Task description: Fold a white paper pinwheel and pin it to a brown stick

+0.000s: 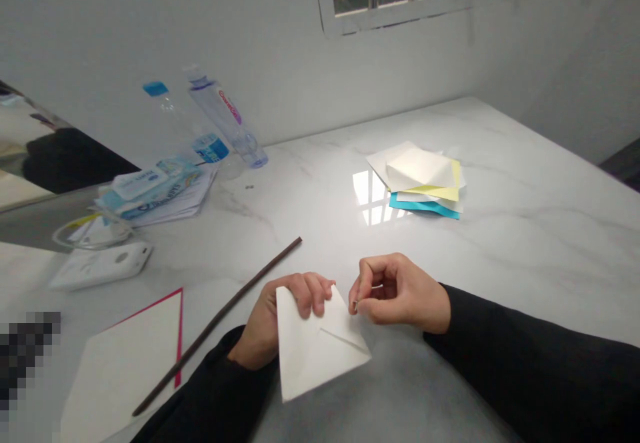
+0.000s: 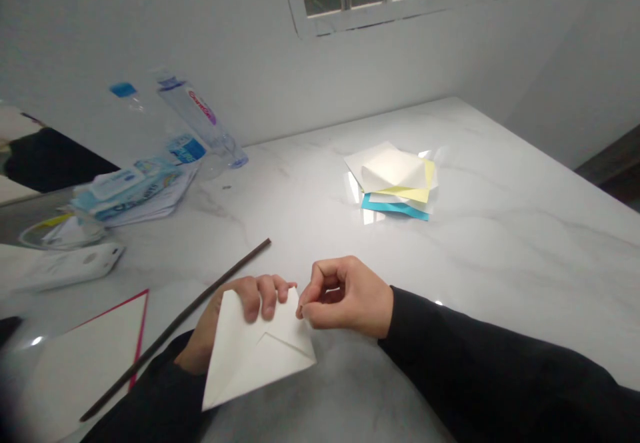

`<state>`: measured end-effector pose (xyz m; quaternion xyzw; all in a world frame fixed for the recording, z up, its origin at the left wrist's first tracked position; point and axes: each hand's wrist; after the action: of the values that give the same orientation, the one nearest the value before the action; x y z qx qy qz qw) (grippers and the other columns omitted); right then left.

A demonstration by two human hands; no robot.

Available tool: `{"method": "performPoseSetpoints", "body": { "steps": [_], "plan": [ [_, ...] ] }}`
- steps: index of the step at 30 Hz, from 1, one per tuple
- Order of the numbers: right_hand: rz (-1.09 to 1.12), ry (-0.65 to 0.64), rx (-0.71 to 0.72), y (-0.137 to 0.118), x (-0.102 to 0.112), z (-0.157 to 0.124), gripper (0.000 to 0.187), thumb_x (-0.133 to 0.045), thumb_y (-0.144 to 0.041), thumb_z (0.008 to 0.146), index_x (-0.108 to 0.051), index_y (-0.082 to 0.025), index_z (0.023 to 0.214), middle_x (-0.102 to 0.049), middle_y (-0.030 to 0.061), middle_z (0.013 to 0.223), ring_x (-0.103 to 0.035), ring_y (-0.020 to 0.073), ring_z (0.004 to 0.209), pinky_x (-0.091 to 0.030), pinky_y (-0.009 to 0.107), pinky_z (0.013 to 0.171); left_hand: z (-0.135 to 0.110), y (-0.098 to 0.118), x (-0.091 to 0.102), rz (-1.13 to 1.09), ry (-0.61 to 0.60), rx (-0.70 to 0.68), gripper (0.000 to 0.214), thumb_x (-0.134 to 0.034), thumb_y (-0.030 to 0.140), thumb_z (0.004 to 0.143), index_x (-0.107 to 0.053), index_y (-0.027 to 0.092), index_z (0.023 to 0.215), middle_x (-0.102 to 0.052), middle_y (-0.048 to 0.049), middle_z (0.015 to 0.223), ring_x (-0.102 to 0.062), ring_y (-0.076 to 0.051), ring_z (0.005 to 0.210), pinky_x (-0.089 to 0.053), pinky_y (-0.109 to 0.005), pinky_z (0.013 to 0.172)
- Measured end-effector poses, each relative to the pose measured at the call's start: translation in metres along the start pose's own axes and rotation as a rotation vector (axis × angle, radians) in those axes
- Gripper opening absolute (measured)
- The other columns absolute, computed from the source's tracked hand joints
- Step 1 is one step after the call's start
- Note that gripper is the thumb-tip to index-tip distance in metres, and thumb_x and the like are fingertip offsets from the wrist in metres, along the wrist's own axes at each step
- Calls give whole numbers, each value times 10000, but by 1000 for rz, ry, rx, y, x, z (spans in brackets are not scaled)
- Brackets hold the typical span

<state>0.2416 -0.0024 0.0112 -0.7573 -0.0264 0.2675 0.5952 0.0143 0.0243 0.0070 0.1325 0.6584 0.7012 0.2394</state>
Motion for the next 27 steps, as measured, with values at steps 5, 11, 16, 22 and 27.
{"method": "performPoseSetpoints", "body": {
  "steps": [5,11,16,22,27],
  "plan": [
    [-24,-56,-46,7,0,-2,163,-823,-198,706,-665,-162,718,-773,42,825,-702,127,722,-574,249,671,-2,5,-2,43,-55,22,499,-832,456,811,-485,214,546,-608,-7,591,-637,-205,754,-551,-501,921],
    [-137,-76,5,9,-4,-5,122,-810,-203,737,-694,-167,752,-746,30,812,-670,122,690,-586,267,679,-4,9,-5,99,-146,0,429,-788,472,862,-549,219,612,-650,-20,645,-658,-205,766,-556,-520,929],
    [-224,-82,51,9,-5,-6,79,-790,-193,755,-721,-164,779,-735,15,765,-657,116,662,-594,268,698,-5,8,-6,107,-188,-40,368,-778,405,891,-571,215,653,-669,-23,682,-660,-200,777,-550,-493,904],
    [-353,11,57,16,1,2,71,-715,-140,770,-735,-168,832,-731,2,736,-660,109,632,-551,219,614,-6,6,-1,137,-223,-29,333,-792,357,881,-578,210,673,-664,-34,710,-667,-208,787,-551,-502,915],
    [-643,166,265,13,22,10,177,-646,-66,790,-756,-181,868,-746,-5,758,-668,109,651,-562,226,656,-4,14,16,148,-305,21,378,-734,380,928,-567,204,638,-656,-31,679,-680,-206,805,-516,-529,1019]
  ]
}}
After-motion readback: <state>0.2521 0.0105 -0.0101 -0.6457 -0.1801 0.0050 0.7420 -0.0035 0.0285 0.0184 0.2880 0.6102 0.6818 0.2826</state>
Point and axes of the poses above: each hand's wrist, its own z-axis towards the middle knuckle, its own x-axis out of the back of the hand, y = z × x
